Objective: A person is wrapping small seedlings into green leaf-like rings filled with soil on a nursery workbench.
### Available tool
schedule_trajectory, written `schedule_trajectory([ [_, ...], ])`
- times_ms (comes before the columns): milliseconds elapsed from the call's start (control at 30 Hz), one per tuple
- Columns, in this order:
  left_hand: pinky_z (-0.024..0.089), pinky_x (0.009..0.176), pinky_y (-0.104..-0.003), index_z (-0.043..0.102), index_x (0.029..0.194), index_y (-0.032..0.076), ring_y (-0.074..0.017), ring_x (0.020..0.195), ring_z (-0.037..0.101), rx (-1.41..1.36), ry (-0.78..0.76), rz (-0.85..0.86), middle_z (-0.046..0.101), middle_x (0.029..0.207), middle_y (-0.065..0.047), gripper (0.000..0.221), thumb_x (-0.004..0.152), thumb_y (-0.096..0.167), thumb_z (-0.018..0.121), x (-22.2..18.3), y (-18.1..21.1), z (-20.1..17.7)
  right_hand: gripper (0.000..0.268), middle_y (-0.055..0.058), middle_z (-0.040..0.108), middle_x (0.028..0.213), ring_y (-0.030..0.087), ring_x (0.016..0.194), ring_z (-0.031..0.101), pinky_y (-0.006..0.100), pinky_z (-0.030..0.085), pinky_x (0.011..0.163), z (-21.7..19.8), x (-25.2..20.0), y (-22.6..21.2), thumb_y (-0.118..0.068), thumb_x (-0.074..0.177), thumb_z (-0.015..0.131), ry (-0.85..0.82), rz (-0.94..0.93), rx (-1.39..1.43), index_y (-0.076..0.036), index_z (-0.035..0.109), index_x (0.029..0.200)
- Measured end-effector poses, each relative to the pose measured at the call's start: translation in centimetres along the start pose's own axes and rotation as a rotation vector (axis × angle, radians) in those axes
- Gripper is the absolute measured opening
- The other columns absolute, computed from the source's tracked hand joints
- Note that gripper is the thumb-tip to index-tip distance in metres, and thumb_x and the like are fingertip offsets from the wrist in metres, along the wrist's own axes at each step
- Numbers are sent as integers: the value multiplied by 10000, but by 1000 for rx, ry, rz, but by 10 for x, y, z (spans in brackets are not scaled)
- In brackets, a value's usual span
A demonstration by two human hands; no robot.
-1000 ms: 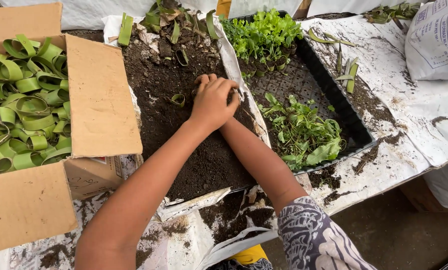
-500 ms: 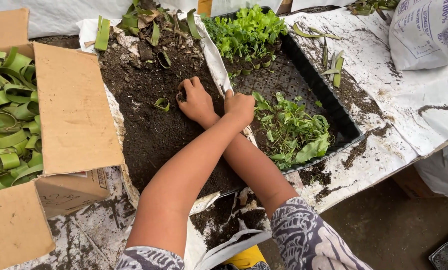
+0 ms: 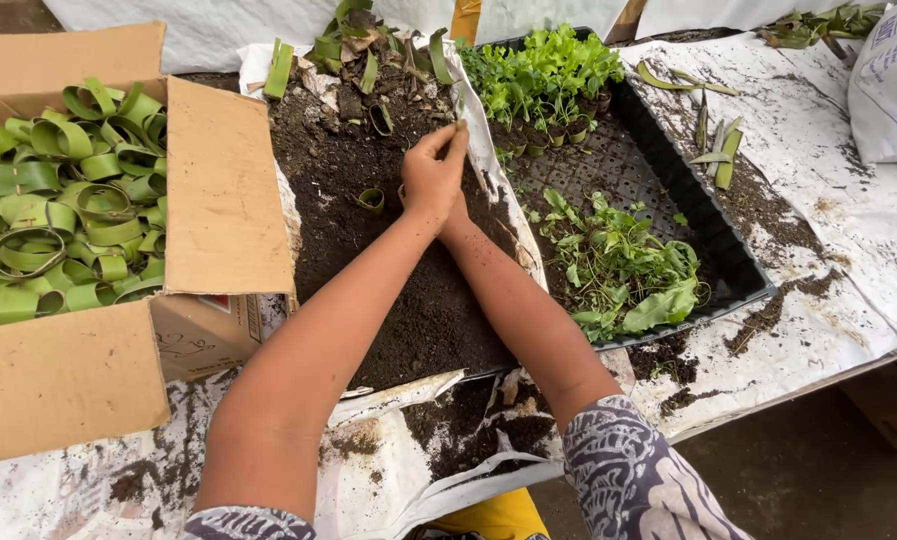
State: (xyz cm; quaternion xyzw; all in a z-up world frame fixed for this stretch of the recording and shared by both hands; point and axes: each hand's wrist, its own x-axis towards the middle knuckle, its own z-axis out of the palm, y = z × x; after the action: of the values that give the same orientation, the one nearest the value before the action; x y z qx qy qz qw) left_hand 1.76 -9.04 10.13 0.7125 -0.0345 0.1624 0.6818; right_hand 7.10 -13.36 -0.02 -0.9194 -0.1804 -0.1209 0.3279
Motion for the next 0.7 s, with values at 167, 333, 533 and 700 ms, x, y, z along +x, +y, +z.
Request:
schedule_trajectory([
  [167, 569, 869, -401, 648, 1317, 11, -147, 932, 697, 1, 172, 118, 776, 1054, -133, 341, 1063, 226, 724, 26, -33, -87, 308, 135, 481, 1171, 380, 1028, 613, 480, 559, 743, -17, -10, -17, -353, 1070, 552, -85, -4, -32, -95, 555, 1239],
  [333, 562, 903, -446, 675, 1222, 32, -177, 974, 707, 2, 323, 57, 775, 1055, -106, 243, 1104, 242, 648, 9, -46, -111, 456, 98, 497, 1200, 333, 1147, 587, 485, 592, 896, -21, -16, -27, -535, 1110, 538, -108, -59, -79, -139, 612, 1323],
  [533, 569, 907, -412, 797, 1131, 119, -189, 1008, 687, 257, 356, -35, 717, 1099, -48, 250, 1008, 333, 765, 4, -79, -124, 374, 90, 526, 1226, 324, 1152, 599, 457, 589, 944, -26, -18, -30, -436, 1091, 577, -110, -27, -71, -159, 647, 1332],
  [700, 602, 778, -346, 828, 1111, 217, -150, 888, 725, 256, 212, -197, 755, 919, 20, 280, 939, 436, 811, -4, -69, -135, 303, 58, 591, 1161, 295, 1027, 646, 415, 571, 926, -21, -18, -30, -428, 1101, 571, -95, -165, -266, -183, 675, 1246],
])
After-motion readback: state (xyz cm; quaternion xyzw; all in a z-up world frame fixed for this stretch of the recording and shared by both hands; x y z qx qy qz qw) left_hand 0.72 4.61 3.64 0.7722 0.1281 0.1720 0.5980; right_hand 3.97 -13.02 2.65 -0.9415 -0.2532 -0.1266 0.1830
